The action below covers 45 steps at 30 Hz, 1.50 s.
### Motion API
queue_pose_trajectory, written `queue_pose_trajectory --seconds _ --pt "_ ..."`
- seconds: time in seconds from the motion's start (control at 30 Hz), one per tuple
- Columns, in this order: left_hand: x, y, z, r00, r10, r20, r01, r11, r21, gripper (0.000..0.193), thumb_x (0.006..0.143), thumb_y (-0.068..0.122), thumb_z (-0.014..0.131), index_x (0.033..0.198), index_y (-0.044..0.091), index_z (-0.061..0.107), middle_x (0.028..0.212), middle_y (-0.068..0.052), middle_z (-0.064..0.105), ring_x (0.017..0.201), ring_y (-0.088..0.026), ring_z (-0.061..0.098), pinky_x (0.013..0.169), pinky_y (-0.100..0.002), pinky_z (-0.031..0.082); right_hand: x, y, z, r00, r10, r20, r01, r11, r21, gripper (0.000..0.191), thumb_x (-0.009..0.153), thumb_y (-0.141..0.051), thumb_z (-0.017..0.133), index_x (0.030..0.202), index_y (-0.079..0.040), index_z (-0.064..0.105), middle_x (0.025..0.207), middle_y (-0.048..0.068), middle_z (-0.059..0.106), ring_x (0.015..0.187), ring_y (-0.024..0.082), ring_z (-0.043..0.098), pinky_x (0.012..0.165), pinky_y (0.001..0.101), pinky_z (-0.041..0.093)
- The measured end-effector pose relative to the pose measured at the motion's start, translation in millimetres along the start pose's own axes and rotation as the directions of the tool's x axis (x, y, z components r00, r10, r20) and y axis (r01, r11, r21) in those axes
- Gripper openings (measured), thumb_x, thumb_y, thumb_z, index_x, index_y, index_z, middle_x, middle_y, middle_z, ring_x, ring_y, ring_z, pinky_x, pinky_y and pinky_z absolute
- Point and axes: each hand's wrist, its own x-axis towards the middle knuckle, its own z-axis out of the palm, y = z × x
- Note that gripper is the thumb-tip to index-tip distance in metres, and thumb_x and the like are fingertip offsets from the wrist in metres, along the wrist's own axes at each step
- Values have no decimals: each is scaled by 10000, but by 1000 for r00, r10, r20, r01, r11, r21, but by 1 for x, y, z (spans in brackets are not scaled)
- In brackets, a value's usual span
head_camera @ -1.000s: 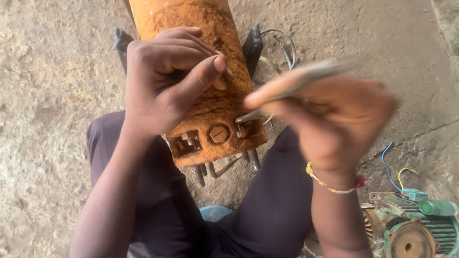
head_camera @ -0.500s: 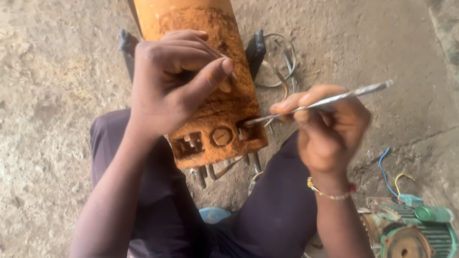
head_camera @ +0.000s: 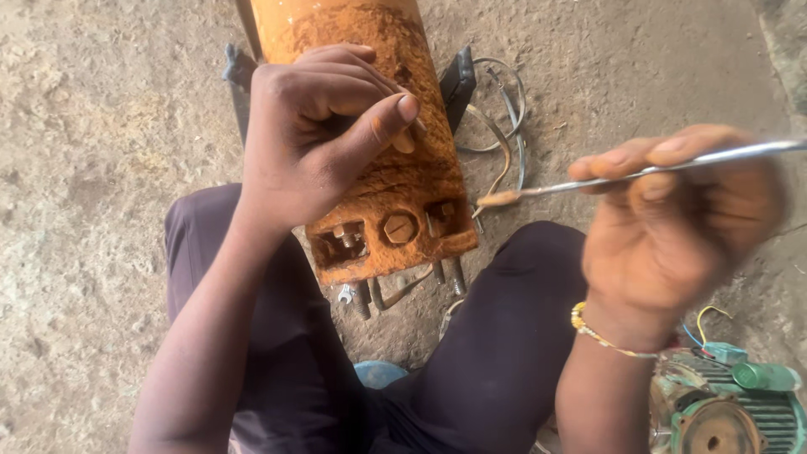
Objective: The person sits on the floor and uses a wrench to loosen and remove a bolt from a rusty cylindrical metal object. They then use a screwdriver to adjust a screw on the same object.
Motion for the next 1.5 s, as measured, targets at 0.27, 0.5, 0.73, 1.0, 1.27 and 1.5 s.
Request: queue_pose_trajectory --seconds 0.27,0.5,0.73,1.0,1.27,1.5 --pt "3 4 0 1000 15 3 -15 1000 -4 249 1083 124 722 870 5 773 836 -84 747 785 -165 698 1021 -335 543 -21 28 12 989 88 119 -77 993 -93 47 1098 -47 683 1128 -11 687 951 170 756 876 244 782 790 340 681" --pt "9 8 1 969 -248 -13 248 967 51 171 934 122 734 810 19 793 673 -96 705 605 -181 596 676 -340 461 -2 -6 51 844 39 535 398 623 -673 65 974 -8 714 1012 26 755 799 94 759 640 118 659 560 274 480" --pt "2 9 0 998 -60 10 60 998 -21 234 1098 157 685 901 52 757 903 -64 751 855 -139 736 1104 -373 511 3 -9 11 999 -23 -46 13 979 -205 156 954 35 704 1097 -28 705 906 131 755 668 153 725 584 275 562" --pt "5 12 0 999 -33 11 33 999 -10 221 1083 141 677 902 50 765 904 -47 759 882 -143 732 1114 -370 503 -7 24 13 992 107 63 -109 994 30 89 1061 54 661 1118 -8 690 941 156 760 865 242 783 743 307 662" --pt "1 5 -1 997 -76 14 76 997 7 248 1082 141 717 866 35 775 842 -65 757 826 -151 730 1084 -375 530 0 -1 36 907 112 406 114 862 -493 74 1010 24 664 1047 2 725 966 132 779 818 171 787 707 262 661" --pt "0 0 0 999 -36 0 36 999 12 219 1094 148 730 921 25 789 901 -76 776 875 -165 746 1122 -387 519 20 -13 53 954 -22 299 147 904 -401 64 1016 45 680 1041 -7 706 977 146 757 856 216 789 700 317 644"
